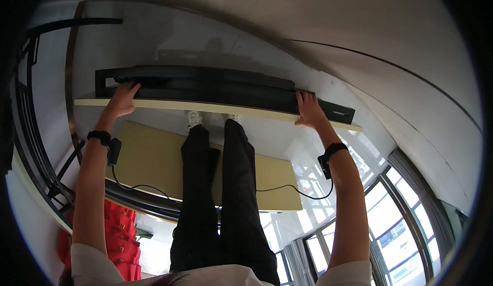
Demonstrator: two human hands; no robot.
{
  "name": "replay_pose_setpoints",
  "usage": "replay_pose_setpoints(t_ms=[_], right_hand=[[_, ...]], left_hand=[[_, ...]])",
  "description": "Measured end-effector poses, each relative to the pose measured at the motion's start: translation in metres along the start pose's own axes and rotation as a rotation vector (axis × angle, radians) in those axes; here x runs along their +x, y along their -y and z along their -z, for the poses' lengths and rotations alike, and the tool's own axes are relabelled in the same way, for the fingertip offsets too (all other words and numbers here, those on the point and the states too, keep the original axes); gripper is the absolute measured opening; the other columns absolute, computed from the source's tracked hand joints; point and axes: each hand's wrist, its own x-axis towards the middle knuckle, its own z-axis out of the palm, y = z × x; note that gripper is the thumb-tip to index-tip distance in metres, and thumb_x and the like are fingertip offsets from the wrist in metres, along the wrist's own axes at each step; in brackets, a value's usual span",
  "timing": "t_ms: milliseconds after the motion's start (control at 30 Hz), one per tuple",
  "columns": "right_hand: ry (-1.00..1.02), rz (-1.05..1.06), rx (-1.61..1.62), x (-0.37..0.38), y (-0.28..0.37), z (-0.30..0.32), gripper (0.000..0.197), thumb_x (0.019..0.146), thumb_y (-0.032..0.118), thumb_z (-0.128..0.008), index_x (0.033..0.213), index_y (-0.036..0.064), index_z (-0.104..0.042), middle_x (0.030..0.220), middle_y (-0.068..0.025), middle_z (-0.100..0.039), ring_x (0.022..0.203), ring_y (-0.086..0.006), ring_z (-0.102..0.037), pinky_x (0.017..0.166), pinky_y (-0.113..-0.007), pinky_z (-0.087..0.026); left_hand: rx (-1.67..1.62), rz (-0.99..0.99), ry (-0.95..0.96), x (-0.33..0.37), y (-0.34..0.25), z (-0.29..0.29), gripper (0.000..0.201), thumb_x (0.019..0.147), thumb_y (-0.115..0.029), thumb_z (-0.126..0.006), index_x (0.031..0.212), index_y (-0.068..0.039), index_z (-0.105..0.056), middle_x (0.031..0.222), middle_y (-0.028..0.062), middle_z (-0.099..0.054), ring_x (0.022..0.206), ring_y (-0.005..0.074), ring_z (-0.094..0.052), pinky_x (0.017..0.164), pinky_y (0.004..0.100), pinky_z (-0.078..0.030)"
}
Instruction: Clean a table top with a cloth and then move the folded table against a wall.
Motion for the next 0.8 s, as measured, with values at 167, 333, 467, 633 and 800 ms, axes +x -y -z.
replay_pose_setpoints(t_ms=[167,333,467,633,800], right_hand=[[-0.022,-0.026,-0.042,-0.004,0.001,-0.001,0.111,0.050,0.041,-0.081,0.133,-0.0070,-0.025,0.122,-0.0251,-0.042,0.114,-0.0383,-0.042,0.097,-0.046,-0.035],[-0.017,-0.056,0.003,-0.020,0.004,-0.010,0.111,0.049,0.035,-0.084,0.132,-0.0073,-0.025,0.122,-0.0270,-0.041,0.115,-0.0403,-0.041,0.099,-0.047,-0.033],[-0.142,-0.035,-0.020,-0.026,0.017,-0.023,0.109,0.047,0.036,-0.083,0.131,-0.0066,-0.027,0.120,-0.0263,-0.041,0.115,-0.0397,-0.040,0.099,-0.047,-0.032],[-0.158,-0.044,-0.051,-0.037,0.029,-0.039,0.109,0.048,0.039,-0.082,0.131,-0.0055,-0.028,0.119,-0.0257,-0.042,0.114,-0.0391,-0.041,0.098,-0.048,-0.032],[-0.132,-0.040,-0.060,-0.040,0.033,-0.043,0.109,0.048,0.040,-0.082,0.131,-0.0049,-0.027,0.119,-0.0252,-0.042,0.113,-0.0387,-0.042,0.096,-0.048,-0.034]], left_hand=[[0.055,-0.058,-0.093,-0.005,-0.001,-0.004,0.064,0.061,0.002,-0.054,0.124,-0.001,-0.045,0.116,0.0221,-0.048,0.109,0.0386,-0.044,0.097,0.0441,-0.035],[0.005,-0.099,0.027,-0.004,-0.012,-0.006,0.064,0.062,0.002,-0.054,0.125,0.000,-0.044,0.118,0.0231,-0.048,0.112,0.0380,-0.043,0.098,0.0463,-0.034],[0.026,-0.067,-0.009,-0.019,-0.012,-0.018,0.063,0.063,0.003,-0.052,0.126,0.001,-0.043,0.121,0.0233,-0.045,0.115,0.0377,-0.042,0.101,0.0465,-0.032],[0.045,-0.057,0.035,-0.033,-0.014,-0.027,0.065,0.064,0.002,-0.052,0.128,0.001,-0.041,0.124,0.0240,-0.043,0.118,0.0394,-0.039,0.102,0.0455,-0.031],[0.093,-0.059,0.027,-0.034,-0.010,-0.034,0.064,0.064,0.003,-0.051,0.127,0.001,-0.041,0.123,0.0231,-0.044,0.114,0.0384,-0.042,0.099,0.0447,-0.034]])
